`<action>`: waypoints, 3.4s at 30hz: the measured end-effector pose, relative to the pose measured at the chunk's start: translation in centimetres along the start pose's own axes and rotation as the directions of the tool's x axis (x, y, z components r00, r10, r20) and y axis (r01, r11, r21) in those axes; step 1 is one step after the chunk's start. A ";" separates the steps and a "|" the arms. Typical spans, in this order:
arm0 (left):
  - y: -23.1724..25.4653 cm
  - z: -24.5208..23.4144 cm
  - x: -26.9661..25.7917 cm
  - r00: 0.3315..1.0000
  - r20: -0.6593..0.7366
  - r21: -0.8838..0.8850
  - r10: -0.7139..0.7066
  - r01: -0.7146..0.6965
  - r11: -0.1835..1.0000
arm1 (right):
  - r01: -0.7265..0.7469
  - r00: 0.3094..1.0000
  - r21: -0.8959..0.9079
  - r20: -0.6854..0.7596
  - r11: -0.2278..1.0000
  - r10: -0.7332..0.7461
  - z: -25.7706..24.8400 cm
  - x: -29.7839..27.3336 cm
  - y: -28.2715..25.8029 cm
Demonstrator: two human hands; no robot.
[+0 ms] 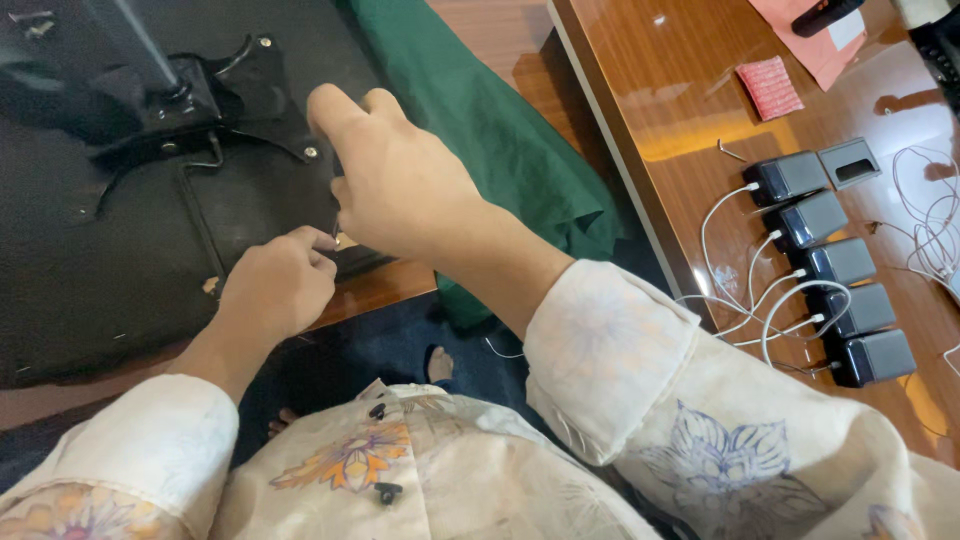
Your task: The person uses an Allen key to tighten screws on the underside of an overturned chair base. They work on multiple screw locations around the base, holding the chair steady with one hand while turning the tool with the other.
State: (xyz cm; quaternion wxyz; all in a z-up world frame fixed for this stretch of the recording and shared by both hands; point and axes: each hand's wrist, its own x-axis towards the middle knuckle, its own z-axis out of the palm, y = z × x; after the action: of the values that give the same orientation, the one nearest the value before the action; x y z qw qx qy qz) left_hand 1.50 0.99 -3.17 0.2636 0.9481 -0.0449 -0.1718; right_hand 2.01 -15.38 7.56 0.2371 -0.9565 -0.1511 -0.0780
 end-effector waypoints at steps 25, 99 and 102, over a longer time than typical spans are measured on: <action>-1.1 0.2 -4.0 0.854 -0.383 -0.069 0.353 -0.407 0.911 | 0.111 0.993 -0.071 -0.024 0.991 -0.113 1.2 1.8 2.7; -1.1 -0.2 -3.3 0.972 -0.109 -0.076 0.207 -0.216 0.973 | -0.040 0.981 -0.188 0.177 0.981 0.074 -0.2 0.0 -4.7; -0.9 -0.4 -3.3 0.982 -0.078 -0.041 0.173 -0.177 0.983 | -0.065 0.952 -0.193 0.282 0.979 0.119 -1.0 0.2 -4.7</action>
State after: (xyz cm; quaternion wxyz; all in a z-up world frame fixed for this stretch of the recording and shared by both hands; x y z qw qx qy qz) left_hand -1.44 2.51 -2.32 0.3015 0.9397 -0.1141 -0.1137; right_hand 0.61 -11.84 10.51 0.1273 -0.9811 -0.1320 0.0617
